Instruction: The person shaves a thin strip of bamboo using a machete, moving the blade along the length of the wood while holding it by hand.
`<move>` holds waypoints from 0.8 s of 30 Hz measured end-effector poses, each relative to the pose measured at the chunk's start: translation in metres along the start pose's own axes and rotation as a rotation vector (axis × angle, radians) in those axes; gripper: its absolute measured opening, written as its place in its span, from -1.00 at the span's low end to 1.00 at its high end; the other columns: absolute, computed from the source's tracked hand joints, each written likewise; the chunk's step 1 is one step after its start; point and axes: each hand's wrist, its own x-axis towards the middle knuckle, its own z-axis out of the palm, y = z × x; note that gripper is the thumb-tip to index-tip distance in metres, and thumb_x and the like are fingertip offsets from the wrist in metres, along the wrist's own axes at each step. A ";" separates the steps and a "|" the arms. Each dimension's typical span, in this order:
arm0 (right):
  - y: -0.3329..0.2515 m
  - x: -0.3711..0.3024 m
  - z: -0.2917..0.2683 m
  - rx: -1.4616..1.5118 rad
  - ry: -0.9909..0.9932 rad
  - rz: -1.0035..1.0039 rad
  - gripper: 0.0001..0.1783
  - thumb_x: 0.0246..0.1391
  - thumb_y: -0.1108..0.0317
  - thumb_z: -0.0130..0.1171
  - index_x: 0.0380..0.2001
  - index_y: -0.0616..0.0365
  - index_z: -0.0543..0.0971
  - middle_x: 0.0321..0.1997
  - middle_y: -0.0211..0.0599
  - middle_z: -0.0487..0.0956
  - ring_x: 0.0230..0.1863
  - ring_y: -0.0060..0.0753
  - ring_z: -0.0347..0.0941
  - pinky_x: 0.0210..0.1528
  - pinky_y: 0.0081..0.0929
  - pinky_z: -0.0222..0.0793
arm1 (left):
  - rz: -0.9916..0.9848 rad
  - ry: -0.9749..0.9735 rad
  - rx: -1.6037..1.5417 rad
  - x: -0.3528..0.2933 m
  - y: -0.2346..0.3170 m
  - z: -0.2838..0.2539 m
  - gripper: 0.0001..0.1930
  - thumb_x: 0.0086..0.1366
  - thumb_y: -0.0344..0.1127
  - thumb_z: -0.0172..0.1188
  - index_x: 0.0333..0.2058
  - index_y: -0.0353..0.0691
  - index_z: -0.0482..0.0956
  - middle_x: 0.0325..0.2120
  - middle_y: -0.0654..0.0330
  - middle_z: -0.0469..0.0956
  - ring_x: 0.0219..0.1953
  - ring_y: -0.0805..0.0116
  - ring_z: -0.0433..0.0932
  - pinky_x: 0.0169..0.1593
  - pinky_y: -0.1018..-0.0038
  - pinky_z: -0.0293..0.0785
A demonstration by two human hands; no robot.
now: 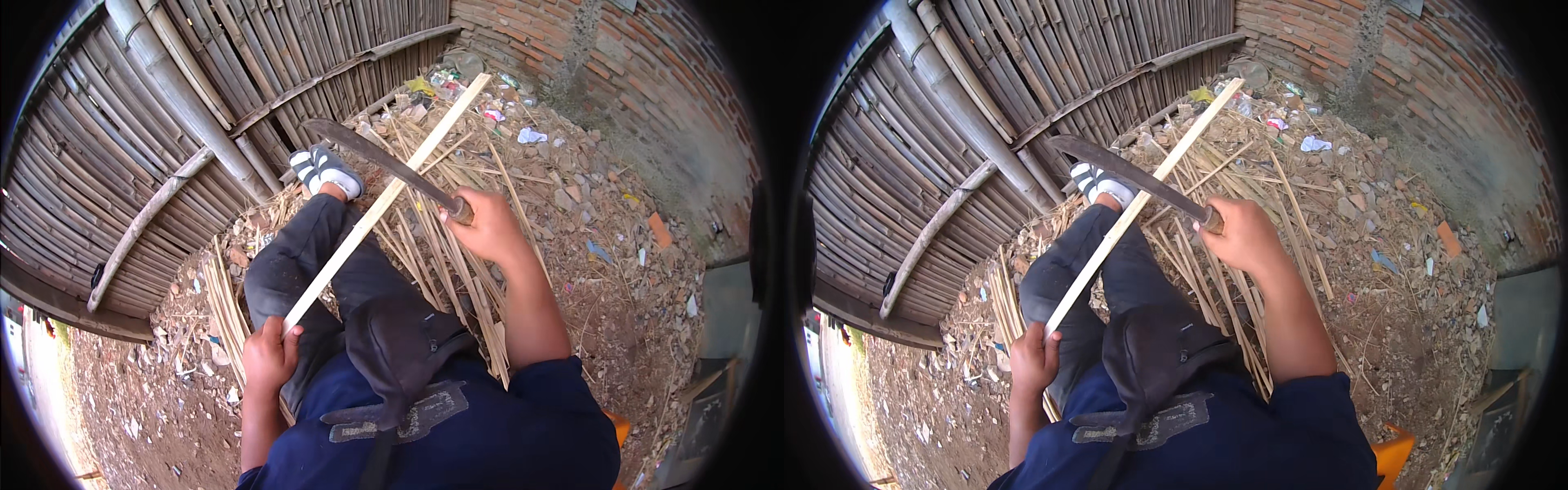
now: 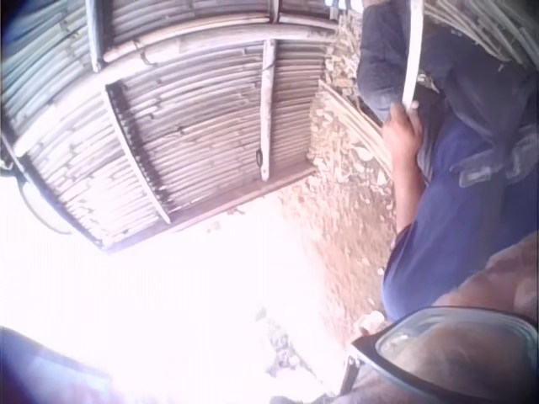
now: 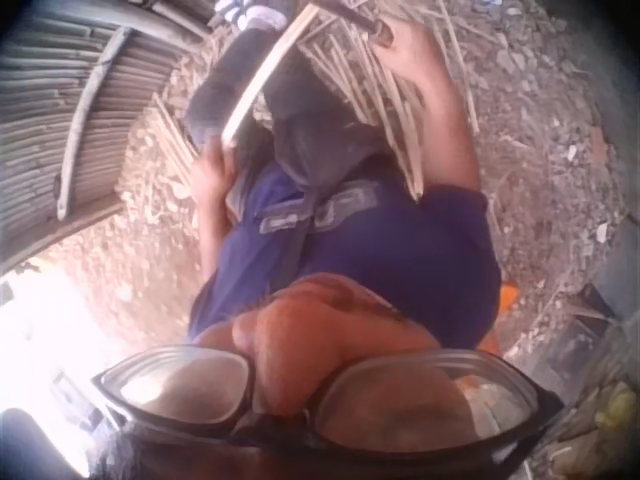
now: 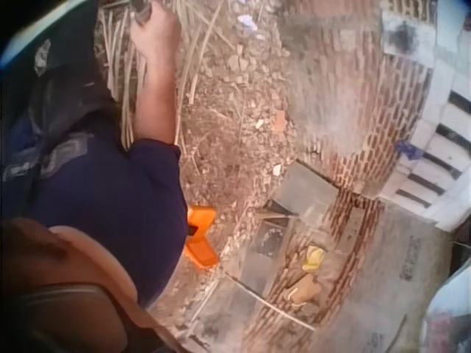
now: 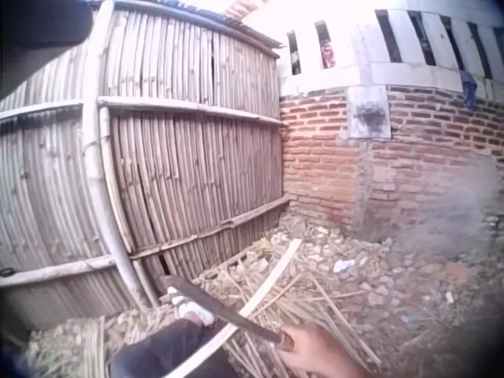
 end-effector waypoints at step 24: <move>0.001 0.024 0.007 0.028 0.036 0.111 -0.83 -0.04 0.37 0.35 -0.41 0.15 0.55 -0.53 -0.11 0.55 -0.45 0.05 0.54 -0.38 -0.15 0.39 | -0.005 -0.025 -0.015 0.000 -0.042 -0.008 -0.67 0.35 -0.08 0.30 -0.36 -0.23 0.47 -0.66 -0.01 0.48 -0.61 -0.13 0.54 -0.53 0.10 0.41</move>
